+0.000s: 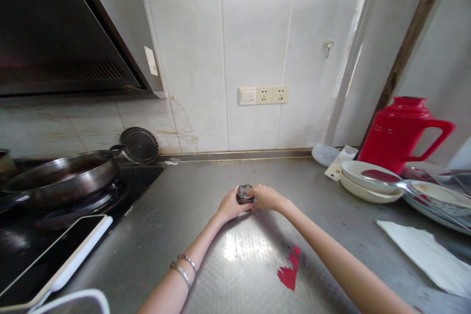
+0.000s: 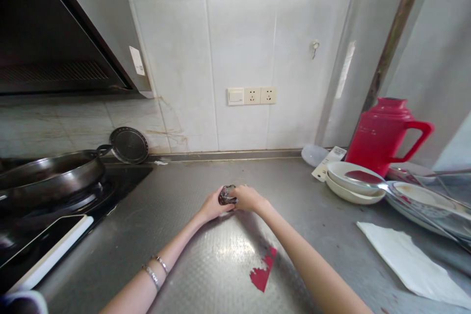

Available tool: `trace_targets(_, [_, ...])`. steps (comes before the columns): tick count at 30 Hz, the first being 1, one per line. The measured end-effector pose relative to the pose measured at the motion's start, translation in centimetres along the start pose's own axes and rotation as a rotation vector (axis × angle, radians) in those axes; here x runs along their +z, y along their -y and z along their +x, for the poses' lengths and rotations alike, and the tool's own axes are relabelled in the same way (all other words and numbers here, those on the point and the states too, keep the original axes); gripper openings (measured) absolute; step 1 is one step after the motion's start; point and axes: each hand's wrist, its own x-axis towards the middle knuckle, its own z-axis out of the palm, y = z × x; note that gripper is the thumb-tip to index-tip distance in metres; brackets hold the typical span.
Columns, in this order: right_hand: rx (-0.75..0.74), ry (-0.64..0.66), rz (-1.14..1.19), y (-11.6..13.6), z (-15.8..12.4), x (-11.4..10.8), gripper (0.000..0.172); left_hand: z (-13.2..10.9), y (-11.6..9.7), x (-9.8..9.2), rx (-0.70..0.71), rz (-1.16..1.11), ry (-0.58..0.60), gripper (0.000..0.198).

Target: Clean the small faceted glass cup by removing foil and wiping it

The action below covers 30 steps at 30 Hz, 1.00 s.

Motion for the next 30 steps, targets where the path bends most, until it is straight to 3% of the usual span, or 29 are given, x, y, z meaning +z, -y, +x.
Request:
trace_targets(3, [-0.060, -0.030, -0.016, -0.3, -0.1, -0.1, 0.015, -0.1, -0.2, 0.0, 0.017, -0.066, -0.003, 0.041])
trace_targets(8, [-0.122, -0.088, -0.057, -0.8, -0.7, -0.3, 0.014, 1.3, -0.3, -0.5, -0.236, -0.481, -0.263, 0.029])
trace_targets(12, [-0.146, -0.180, -0.131, -0.5, -1.3, -1.2, 0.016, 3.9, -0.8, -2.0, -0.360, -0.559, -0.350, 0.028])
trace_targets(16, [-0.165, -0.281, -0.207, 0.2, -1.9, -1.7, 0.017, 5.8, -2.0, -3.5, -0.483, -0.671, -0.203, 0.040])
trace_targets(18, [-0.180, -0.307, -0.240, 0.5, -2.2, -1.5, 0.016, 5.9, -2.8, -3.7, -0.553, -0.798, 0.006, 0.049])
trace_targets(20, [-0.189, -0.319, -0.271, 0.5, -2.3, -1.1, 0.017, 5.6, -3.4, -3.6, -0.629, -0.885, 0.181, 0.047])
trace_targets(23, [-0.187, -0.321, -0.310, 0.5, -2.2, -0.4, 0.018, 5.0, -4.0, -3.2, -0.693, -0.916, 0.303, 0.037])
trace_targets(26, [-0.150, -0.327, -0.318, 0.6, -1.9, 0.1, 0.019, 4.8, -4.4, -2.9, -0.659, -0.951, 0.337, 0.034])
trace_targets(30, [-0.079, -0.346, -0.303, 0.9, -1.7, 0.3, 0.021, 5.1, -4.7, -2.4, -0.589, -0.986, 0.233, 0.031])
